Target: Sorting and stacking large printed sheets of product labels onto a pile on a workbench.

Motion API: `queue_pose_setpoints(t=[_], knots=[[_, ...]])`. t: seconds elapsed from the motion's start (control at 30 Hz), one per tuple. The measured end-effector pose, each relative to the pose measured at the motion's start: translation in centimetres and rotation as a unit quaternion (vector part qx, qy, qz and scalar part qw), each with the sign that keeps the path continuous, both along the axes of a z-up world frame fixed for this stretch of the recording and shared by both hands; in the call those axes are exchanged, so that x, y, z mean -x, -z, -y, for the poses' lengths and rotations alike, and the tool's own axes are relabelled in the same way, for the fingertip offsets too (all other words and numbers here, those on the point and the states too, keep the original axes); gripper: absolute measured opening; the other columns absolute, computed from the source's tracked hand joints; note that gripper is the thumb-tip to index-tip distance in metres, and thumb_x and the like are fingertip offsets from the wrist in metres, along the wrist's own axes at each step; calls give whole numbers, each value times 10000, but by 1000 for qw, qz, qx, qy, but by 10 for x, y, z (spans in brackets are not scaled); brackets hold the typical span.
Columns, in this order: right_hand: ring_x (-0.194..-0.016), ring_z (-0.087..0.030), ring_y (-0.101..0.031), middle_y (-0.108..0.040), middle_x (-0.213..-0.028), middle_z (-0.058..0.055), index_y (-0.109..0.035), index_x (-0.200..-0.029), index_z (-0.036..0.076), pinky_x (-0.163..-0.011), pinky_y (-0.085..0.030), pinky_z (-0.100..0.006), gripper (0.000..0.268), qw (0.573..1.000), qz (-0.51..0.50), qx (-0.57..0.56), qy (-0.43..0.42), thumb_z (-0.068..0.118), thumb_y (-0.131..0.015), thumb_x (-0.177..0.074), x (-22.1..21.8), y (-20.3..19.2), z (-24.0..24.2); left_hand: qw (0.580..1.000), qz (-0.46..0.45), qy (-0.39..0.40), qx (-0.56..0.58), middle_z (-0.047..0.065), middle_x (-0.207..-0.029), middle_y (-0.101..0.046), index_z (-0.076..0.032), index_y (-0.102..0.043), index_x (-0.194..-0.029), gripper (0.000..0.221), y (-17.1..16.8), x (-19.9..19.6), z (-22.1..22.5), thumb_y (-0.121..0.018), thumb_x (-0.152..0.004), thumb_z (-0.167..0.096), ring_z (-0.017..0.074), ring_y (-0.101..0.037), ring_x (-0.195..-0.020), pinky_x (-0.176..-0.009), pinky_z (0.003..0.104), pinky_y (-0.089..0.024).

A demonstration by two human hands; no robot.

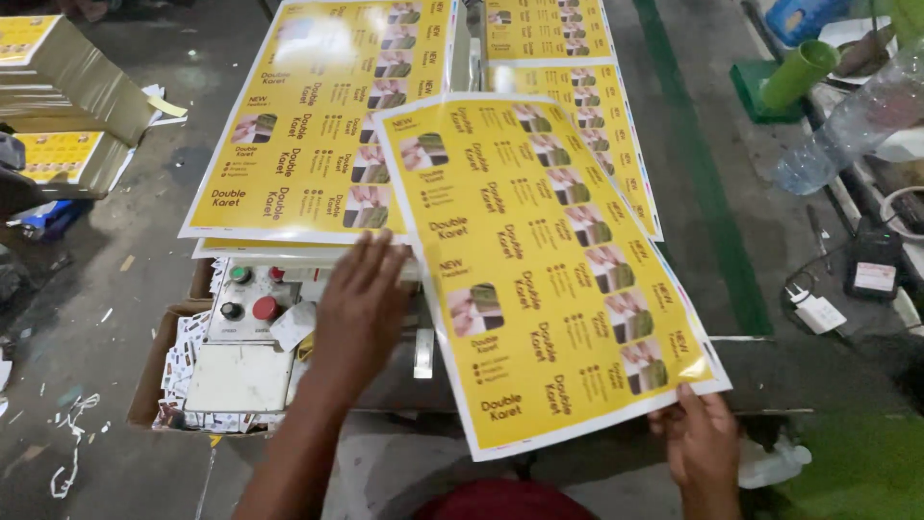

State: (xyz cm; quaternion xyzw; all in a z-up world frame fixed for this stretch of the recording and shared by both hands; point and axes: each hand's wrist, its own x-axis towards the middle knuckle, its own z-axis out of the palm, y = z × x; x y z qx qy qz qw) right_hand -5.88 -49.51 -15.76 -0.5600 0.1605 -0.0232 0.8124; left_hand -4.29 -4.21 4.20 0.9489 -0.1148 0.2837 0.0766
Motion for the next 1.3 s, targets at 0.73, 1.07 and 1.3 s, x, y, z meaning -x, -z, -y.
queue_pose_setpoints(t=[0.73, 1.07, 1.3], knots=[[-665, -380, -621, -647, -851, -357, -465, -1197, -112, -536, -466, -444, 218, 971, -199, 133, 10, 99, -506, -1157, 47, 82, 90, 987, 140, -78, -14, 133, -1071, -776, 13, -661, -1083, 194, -42, 17, -4, -742, -908, 29, 278, -758, -970, -801, 372, -553], [-753, -206, -669, -641, -934, -162, -509, -1342, -35, -510, -450, -250, 324, 995, -64, 80, -19, 176, -550, -1100, -28, 21, 20, 983, 152, -77, 72, 126, -1106, -762, -4, -696, -1112, 196, -36, 16, 6, -735, -920, 2, 292, -743, -930, -729, 389, -543], [-806, -271, -618, -679, -1199, -269, -295, -1629, 35, -557, -426, -329, 581, 987, -139, 65, -54, 119, -452, -1076, -18, 20, 20, 981, 181, 0, 66, 141, -1047, -782, -21, -743, -1101, 228, -26, 26, 8, -769, -875, -19, 253, -762, -891, -685, 354, -601]])
